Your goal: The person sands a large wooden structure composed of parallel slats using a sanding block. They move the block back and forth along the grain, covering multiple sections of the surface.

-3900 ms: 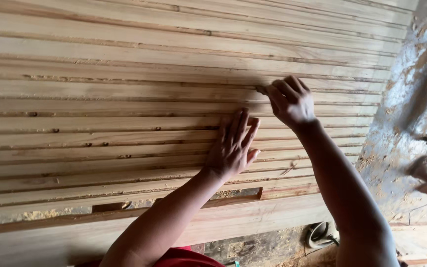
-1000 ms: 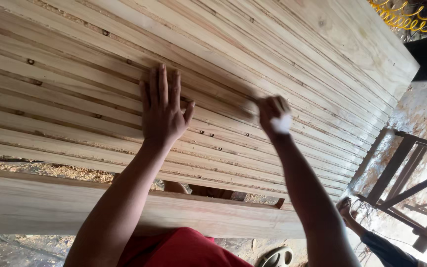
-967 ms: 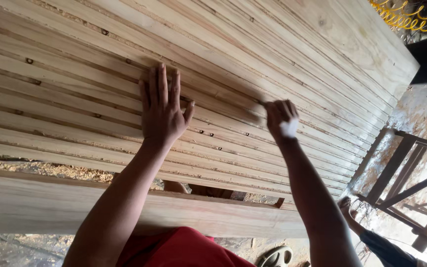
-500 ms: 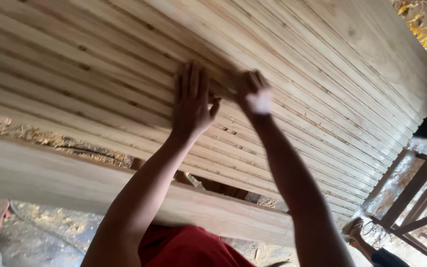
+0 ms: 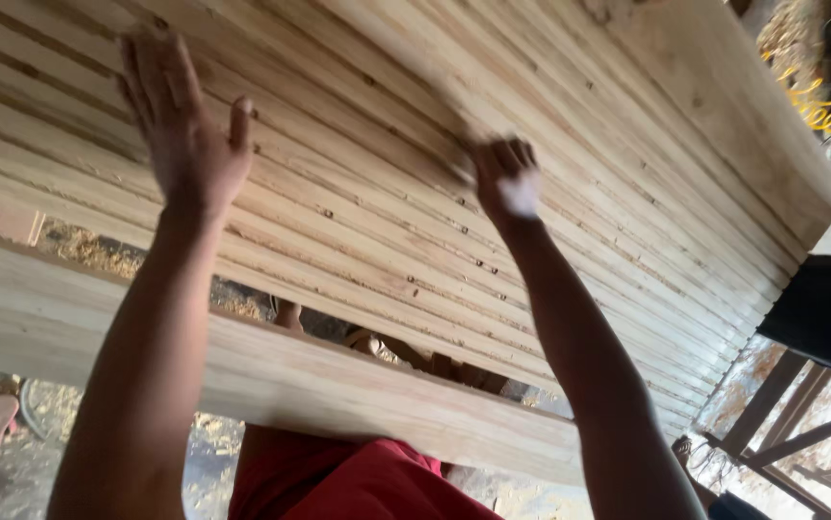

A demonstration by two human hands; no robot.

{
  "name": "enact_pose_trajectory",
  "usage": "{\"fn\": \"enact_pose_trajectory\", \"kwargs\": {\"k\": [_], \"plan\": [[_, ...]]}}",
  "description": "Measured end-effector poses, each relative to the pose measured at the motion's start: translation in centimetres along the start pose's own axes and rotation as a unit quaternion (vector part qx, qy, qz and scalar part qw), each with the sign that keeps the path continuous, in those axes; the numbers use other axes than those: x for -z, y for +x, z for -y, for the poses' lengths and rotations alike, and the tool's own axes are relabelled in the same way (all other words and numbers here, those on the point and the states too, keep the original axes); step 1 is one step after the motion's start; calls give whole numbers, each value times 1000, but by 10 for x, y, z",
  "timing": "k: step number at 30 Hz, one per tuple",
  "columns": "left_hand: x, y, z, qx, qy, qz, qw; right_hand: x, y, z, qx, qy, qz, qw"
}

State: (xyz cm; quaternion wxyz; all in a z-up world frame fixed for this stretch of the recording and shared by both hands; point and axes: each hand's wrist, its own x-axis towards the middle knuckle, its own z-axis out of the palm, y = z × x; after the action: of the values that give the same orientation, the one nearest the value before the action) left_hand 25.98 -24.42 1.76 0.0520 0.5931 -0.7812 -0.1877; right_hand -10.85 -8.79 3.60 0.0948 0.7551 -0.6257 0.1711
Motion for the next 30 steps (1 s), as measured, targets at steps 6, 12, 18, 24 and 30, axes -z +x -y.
{"fn": "enact_pose_trajectory", "kwargs": {"k": [6,12,18,24,30], "plan": [[17,7,4,24,6,86,996,-4,-15,5,-38,3,13,999],[10,9,14,-22,11,30,999,-111,115,69,-42,58,-7,997],[55,37,78,81,-16,46,996,-27,92,76,-24,0,-4,1000],[62,55,103,131,-17,38,990,-108,154,110,-23,36,-34,999],[61,53,105,101,0,36,994,-77,144,99,19,6,-20,1000]]}}
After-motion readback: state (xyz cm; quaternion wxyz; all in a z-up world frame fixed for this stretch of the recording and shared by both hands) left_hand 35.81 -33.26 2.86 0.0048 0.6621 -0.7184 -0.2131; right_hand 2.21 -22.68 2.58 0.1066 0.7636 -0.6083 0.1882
